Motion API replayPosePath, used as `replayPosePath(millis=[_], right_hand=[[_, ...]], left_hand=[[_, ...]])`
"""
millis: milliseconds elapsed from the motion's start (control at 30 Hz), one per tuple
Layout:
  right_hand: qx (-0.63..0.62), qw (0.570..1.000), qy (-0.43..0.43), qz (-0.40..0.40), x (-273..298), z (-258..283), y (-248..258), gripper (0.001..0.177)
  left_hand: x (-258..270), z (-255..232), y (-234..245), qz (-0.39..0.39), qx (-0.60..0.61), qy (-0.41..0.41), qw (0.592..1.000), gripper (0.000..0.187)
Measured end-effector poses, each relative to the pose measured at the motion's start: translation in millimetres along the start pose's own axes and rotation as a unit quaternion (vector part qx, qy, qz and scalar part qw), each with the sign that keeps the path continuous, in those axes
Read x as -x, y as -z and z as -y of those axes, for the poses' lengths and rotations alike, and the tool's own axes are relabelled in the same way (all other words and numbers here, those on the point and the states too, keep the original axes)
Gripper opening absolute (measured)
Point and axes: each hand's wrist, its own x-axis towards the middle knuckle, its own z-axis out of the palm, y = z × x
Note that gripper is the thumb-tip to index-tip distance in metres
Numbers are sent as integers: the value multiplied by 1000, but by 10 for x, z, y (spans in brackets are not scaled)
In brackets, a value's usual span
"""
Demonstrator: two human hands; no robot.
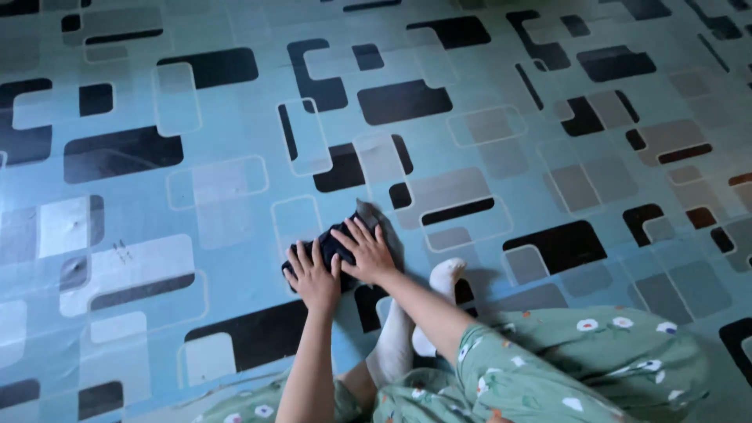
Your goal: The person sits on a patterned tiled floor and wipes it with a dark cloth using both hands. The camera remains in a first-person view focused on the hands and floor throughout the clip.
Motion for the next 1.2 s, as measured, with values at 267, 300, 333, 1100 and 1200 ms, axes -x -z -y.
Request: replayPosePath(millis=[267, 300, 333, 1100, 1200], right_hand=[[-9, 1000, -19, -2, -884, -263, 186, 75], [4, 999, -25, -20, -1064, -328, 176, 75], [3, 999, -28, -19, -1287, -391, 220, 75], [41, 994, 10, -98, -3737, -1317, 300, 70], [20, 998, -18, -56, -3174, -1229, 412, 69]], left_hand=[[-1034, -58, -208, -35, -1, -32, 999, 59], [-1229, -75, -255, -52, -9, -43, 998, 59], [-1475, -124, -238, -50, -9, -44, 998, 59], [-3855, -453, -551, -73, -27, -76, 994, 45], [-3401, -582, -466, -10, -47, -66, 997, 46]])
